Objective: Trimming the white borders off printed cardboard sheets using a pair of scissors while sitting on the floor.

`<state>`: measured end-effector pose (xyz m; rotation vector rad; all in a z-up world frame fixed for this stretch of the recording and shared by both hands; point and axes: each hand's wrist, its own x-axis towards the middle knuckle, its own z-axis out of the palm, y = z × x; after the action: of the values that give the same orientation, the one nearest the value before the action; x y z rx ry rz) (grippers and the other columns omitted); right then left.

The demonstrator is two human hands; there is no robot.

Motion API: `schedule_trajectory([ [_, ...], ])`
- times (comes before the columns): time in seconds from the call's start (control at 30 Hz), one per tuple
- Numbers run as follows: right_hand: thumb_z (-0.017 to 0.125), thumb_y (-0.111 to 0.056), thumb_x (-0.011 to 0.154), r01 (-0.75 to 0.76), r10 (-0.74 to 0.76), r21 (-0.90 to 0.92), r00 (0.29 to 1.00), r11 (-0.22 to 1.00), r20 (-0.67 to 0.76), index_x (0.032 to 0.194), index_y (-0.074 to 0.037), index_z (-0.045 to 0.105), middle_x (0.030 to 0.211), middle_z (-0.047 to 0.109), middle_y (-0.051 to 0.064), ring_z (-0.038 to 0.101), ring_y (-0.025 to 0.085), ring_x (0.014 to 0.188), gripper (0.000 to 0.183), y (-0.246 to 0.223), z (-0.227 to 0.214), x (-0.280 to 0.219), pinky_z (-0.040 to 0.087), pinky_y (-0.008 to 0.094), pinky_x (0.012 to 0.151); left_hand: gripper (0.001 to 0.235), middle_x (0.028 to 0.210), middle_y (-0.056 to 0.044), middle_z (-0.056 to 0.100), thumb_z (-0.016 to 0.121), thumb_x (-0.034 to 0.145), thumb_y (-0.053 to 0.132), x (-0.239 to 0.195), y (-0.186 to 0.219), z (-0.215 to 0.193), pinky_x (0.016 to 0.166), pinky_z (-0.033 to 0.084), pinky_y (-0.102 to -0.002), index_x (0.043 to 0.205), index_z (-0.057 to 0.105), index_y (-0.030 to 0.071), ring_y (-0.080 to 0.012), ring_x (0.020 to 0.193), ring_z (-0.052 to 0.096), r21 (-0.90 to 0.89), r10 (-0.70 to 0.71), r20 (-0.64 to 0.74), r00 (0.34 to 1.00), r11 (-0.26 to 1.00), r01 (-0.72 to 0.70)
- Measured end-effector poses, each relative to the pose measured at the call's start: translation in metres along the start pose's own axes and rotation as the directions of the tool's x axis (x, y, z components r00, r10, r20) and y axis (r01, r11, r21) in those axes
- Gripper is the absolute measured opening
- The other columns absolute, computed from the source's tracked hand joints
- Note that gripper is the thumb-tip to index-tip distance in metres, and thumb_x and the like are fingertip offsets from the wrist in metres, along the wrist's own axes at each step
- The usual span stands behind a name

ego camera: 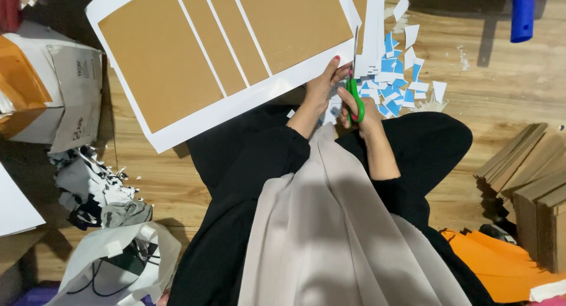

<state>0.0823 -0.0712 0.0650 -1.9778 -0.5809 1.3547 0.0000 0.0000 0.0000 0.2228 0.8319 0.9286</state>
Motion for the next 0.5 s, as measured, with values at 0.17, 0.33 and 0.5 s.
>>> schedule_trajectory([
  [0.17, 0.067, -0.051, 0.077, 0.004, -0.005, 0.009, 1.000, 1.000, 0.014, 0.050, -0.008, 0.052, 0.038, 0.046, 0.006, 0.050, 0.013, 0.032, 0.053, -0.001, 0.001, 0.001, 0.032, 0.019, 0.030, 0.036, 0.097, -0.026, 0.062, 0.066, 0.084, 0.021, -0.003, 0.002, 0.002, 0.078, 0.053, -0.024, 0.103, 0.055, -0.007, -0.0219, 0.082, 0.066, 0.004, 0.011, 0.003, 1.000, 1.000, -0.011],
  [0.33, 0.066, -0.054, 0.076, -0.003, 0.004, -0.030, 1.000, 1.000, 0.025, 0.052, -0.009, 0.054, 0.042, 0.050, 0.007, 0.054, 0.013, 0.035, 0.052, -0.003, 0.000, 0.006, 0.037, 0.019, 0.034, 0.034, 0.093, -0.021, 0.064, 0.067, 0.083, 0.026, -0.007, 0.008, 0.003, 0.073, 0.053, -0.021, 0.097, 0.058, -0.004, -0.0168, 0.078, 0.067, 0.082, -0.018, -0.023, 1.000, 0.996, 0.020],
  [0.5, 0.065, -0.048, 0.079, 0.025, -0.027, 0.049, 0.999, 0.998, 0.025, 0.050, -0.008, 0.050, 0.041, 0.046, 0.007, 0.050, 0.012, 0.033, 0.052, -0.012, 0.004, -0.004, 0.034, 0.018, 0.033, 0.033, 0.089, -0.019, 0.066, 0.068, 0.081, 0.027, -0.004, 0.007, 0.004, 0.070, 0.054, -0.020, 0.092, 0.060, -0.003, -0.0155, 0.074, 0.067, 0.098, -0.020, -0.036, 0.999, 0.995, 0.023],
])
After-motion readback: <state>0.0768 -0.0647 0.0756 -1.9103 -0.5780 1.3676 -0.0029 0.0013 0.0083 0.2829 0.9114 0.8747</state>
